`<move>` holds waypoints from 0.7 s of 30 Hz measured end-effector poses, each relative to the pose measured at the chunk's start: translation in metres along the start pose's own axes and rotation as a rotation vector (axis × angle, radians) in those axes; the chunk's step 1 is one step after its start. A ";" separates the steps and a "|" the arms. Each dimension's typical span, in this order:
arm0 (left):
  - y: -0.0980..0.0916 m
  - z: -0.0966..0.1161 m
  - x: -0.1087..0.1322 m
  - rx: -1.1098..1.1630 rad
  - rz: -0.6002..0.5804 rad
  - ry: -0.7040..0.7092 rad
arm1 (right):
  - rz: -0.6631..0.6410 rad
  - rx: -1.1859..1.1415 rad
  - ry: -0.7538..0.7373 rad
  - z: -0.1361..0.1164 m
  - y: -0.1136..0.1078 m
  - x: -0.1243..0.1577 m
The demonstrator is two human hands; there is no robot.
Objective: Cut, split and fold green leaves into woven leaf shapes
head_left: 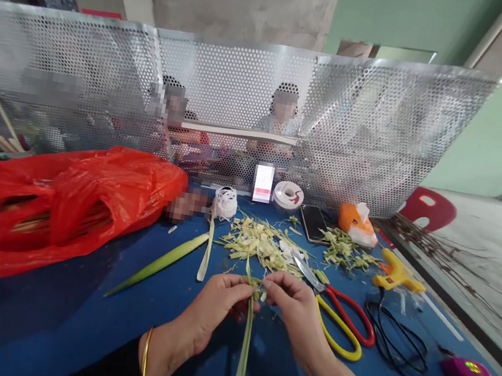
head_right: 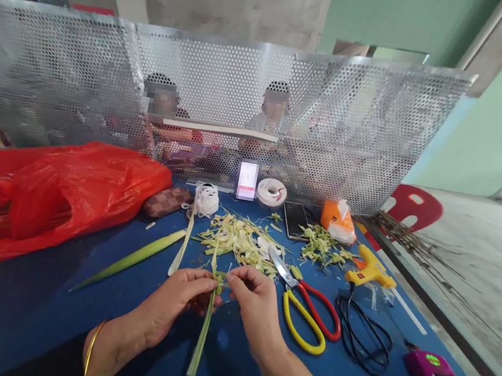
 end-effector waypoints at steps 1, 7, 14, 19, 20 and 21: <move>0.000 0.000 0.000 -0.006 0.015 -0.005 | 0.000 0.003 0.000 0.000 -0.001 0.000; -0.005 0.005 -0.003 -0.095 0.089 0.006 | 0.005 0.074 -0.049 0.003 -0.011 -0.004; -0.006 0.007 -0.006 -0.233 0.146 0.063 | -0.048 0.645 -0.652 -0.004 -0.016 0.003; -0.003 0.002 -0.007 -0.272 0.074 0.058 | -0.189 0.600 -0.620 0.000 -0.007 0.008; -0.003 0.001 -0.007 -0.261 0.060 0.041 | -0.187 0.519 -0.551 0.002 -0.006 0.007; -0.001 0.001 -0.007 -0.257 0.045 0.027 | -0.177 0.439 -0.478 0.004 -0.005 0.006</move>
Point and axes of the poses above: each hand's wrist, its own x-axis away from the middle knuckle, its own y-axis out of the palm, z = x × y, the point moved 2 cm from there along -x, towards the middle knuckle, and after that the axes turned 3 degrees about y, right-handed, at the moved point
